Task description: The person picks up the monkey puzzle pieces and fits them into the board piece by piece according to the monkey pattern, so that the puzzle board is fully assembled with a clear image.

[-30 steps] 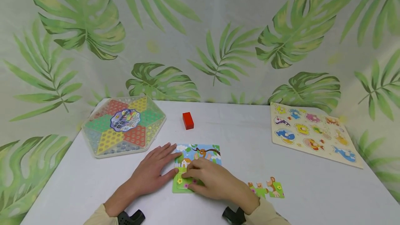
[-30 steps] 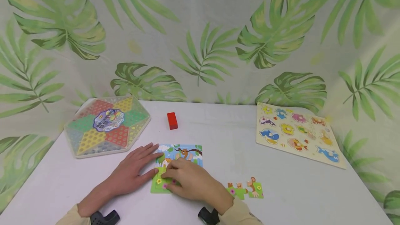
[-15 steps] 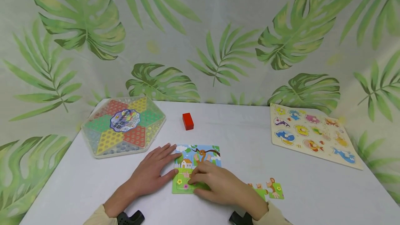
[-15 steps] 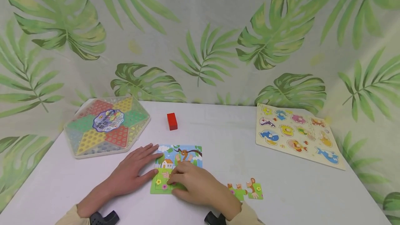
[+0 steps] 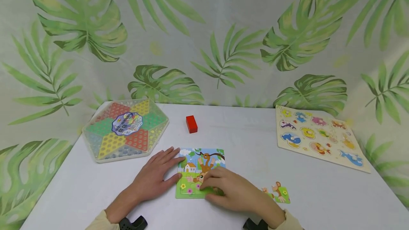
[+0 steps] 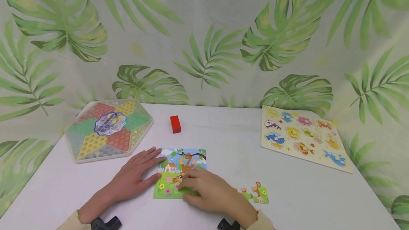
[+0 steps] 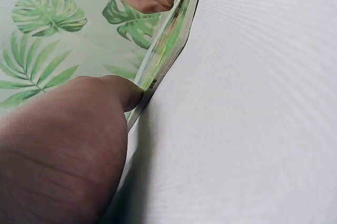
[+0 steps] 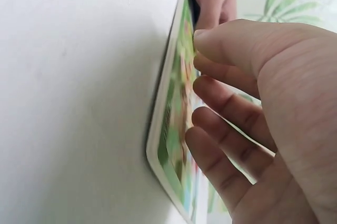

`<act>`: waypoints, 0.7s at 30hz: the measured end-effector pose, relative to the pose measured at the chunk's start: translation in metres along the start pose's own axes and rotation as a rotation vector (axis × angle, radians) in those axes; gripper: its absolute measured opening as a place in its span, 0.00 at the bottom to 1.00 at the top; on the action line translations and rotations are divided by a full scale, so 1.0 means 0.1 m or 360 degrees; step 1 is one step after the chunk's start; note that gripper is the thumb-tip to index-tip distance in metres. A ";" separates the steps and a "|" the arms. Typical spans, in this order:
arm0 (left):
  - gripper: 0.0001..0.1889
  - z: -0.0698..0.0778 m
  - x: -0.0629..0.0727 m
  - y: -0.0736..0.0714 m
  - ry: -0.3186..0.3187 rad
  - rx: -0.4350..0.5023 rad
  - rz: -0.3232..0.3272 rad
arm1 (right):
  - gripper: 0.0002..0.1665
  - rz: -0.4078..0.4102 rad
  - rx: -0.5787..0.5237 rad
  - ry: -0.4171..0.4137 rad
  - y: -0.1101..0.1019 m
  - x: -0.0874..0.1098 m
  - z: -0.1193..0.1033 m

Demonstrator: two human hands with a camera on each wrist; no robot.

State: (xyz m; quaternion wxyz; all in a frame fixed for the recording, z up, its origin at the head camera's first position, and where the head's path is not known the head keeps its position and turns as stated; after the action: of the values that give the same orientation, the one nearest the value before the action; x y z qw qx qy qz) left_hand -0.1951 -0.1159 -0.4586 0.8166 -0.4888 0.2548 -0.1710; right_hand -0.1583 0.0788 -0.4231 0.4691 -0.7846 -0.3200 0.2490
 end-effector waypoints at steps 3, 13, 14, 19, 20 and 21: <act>0.28 0.00 0.00 0.00 -0.0002 -0.0002 0.0000 | 0.09 0.0020 -0.0042 0.0026 -0.04 0.07 0.05; 0.28 0.00 0.00 0.01 -0.0014 0.0023 -0.0020 | 0.06 0.0042 -0.0166 0.0132 -0.15 0.21 0.20; 0.28 0.00 0.00 0.01 -0.0015 0.0021 -0.0023 | 0.07 0.0036 -0.0180 0.0155 -0.16 0.22 0.22; 0.28 -0.01 0.00 0.01 -0.0024 0.0015 -0.0037 | 0.10 0.0035 -0.0177 0.0171 -0.19 0.28 0.27; 0.28 -0.01 0.00 0.02 -0.0027 0.0015 -0.0038 | 0.10 0.0042 -0.0173 0.0161 -0.20 0.28 0.27; 0.28 -0.01 0.00 0.02 -0.0030 0.0016 -0.0039 | 0.11 0.0051 -0.0163 0.0145 -0.21 0.29 0.27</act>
State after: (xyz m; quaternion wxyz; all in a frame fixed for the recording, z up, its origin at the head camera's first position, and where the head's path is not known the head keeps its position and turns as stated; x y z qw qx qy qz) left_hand -0.1958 -0.1158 -0.4605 0.8192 -0.4896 0.2401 -0.1777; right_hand -0.1626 0.1230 -0.4190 0.4384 -0.8230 -0.2980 0.2039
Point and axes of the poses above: each hand's wrist, its own x-axis away from the middle knuckle, its own y-axis out of the palm, z = x × y, the point moved 8 cm from there along -x, towards the middle knuckle, and after that the axes turned 4 degrees about y, right-handed, at the moved point
